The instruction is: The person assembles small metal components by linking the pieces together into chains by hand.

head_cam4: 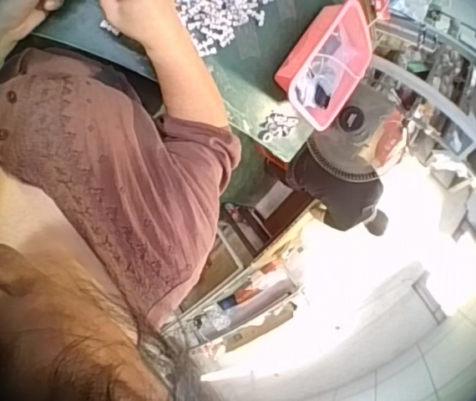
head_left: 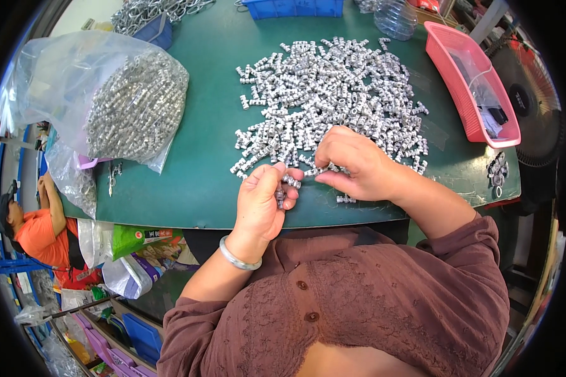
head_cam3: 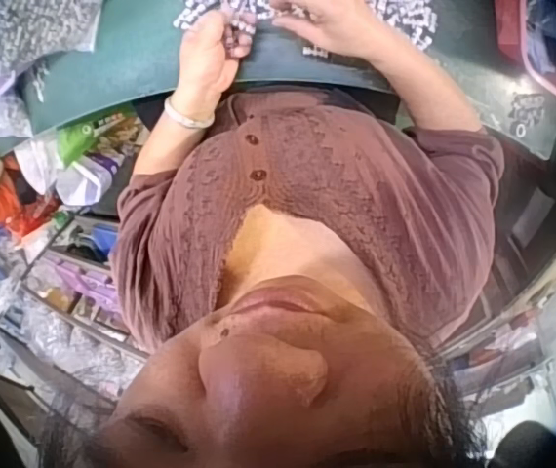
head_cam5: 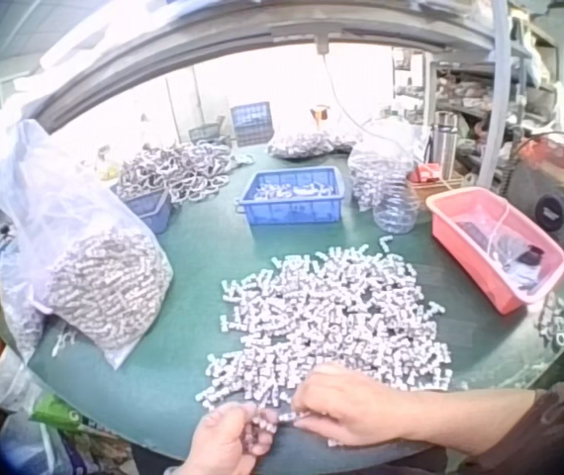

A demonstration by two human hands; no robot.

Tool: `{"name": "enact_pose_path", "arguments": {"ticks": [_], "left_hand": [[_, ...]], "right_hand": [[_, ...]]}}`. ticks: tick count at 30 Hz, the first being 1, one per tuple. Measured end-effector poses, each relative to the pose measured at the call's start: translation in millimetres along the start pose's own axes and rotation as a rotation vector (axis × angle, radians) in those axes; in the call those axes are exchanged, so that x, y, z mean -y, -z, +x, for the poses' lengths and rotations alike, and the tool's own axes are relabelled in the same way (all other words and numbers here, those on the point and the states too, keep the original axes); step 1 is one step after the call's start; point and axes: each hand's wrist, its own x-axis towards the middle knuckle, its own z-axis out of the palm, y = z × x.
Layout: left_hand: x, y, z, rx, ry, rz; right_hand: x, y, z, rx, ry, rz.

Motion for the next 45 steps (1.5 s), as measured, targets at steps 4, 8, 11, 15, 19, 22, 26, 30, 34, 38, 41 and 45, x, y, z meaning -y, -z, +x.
{"name": "enact_pose_path", "arguments": {"ticks": [4,8,11,15,19,22,26,30,34,38,41,45], "left_hand": [[-3.1,-11.0,-3.5,0.004,0.097,-0.034],[1.6,-11.5,-5.5,0.123,0.123,0.072],[5.7,-5.5,-2.9,0.142,0.102,0.149],[1.0,0.7,-1.0,0.131,0.11,-0.095],[-2.7,7.0,0.0,0.156,0.142,-0.301],[-4.7,8.2,-0.8,0.137,0.126,-0.315],[-6.8,5.1,-2.4,0.113,0.091,-0.246],[-5.5,7.4,-3.2,0.033,0.056,-0.044],[-4.9,4.1,-5.2,0.022,0.138,0.062],[-0.6,0.9,-5.6,0.089,0.112,0.058],[0.5,1.4,-5.8,0.064,0.063,0.039],[-1.1,-0.6,-6.7,0.051,0.052,0.051]], "right_hand": [[-1.0,-1.1,-1.1,-0.018,0.015,-0.002],[0.5,-3.2,0.3,-0.031,0.039,-0.01],[1.1,-2.4,0.5,-0.012,0.008,0.02],[-3.6,2.6,-2.5,0.026,-0.074,-0.218],[-0.9,-2.4,-1.9,0.091,-0.12,-0.418],[-1.7,-9.6,-0.5,0.079,-0.086,-0.497],[-3.9,-14.9,-1.0,0.076,-0.039,-0.555],[-4.7,-15.4,-0.7,0.119,-0.033,-0.525],[1.1,-11.3,2.8,0.057,0.027,-0.399],[0.0,-12.9,3.0,0.016,0.144,-0.347],[1.3,-6.2,3.0,0.007,-0.031,-0.393],[1.6,-2.3,-0.9,0.104,-0.143,-0.591]]}}
